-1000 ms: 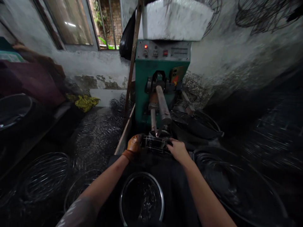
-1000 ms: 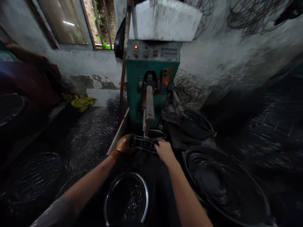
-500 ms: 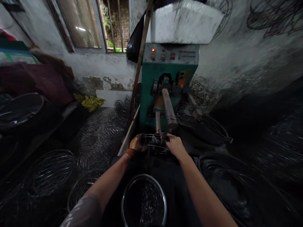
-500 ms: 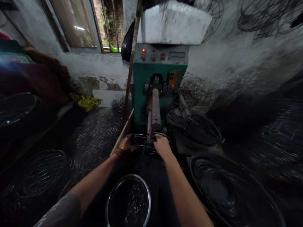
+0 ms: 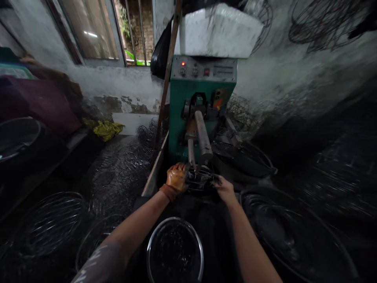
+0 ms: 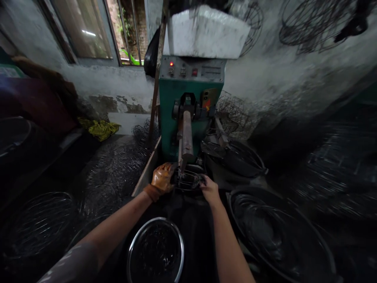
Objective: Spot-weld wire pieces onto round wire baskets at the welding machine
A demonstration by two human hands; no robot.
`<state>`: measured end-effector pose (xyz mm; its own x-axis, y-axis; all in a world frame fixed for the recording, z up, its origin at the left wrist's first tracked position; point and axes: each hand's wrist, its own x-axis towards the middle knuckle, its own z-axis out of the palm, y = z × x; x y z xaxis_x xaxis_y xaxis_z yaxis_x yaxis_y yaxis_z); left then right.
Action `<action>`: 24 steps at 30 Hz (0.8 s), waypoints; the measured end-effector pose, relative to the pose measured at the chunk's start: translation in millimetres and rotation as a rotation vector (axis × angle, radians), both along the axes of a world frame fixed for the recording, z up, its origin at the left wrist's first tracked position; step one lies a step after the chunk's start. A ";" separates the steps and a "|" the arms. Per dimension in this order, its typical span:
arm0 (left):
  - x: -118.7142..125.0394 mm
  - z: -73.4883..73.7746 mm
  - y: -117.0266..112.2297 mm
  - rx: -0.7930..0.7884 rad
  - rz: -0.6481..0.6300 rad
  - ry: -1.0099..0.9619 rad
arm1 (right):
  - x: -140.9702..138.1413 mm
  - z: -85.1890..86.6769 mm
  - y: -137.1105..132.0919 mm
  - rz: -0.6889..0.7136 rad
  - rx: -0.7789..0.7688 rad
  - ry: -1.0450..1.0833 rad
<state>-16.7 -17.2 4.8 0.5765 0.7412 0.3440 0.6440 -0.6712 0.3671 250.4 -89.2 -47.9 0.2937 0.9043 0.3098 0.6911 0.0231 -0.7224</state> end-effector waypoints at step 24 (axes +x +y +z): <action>-46.8 -78.5 22.7 -0.353 0.160 -0.390 | -56.5 75.4 35.9 0.291 -0.155 -0.509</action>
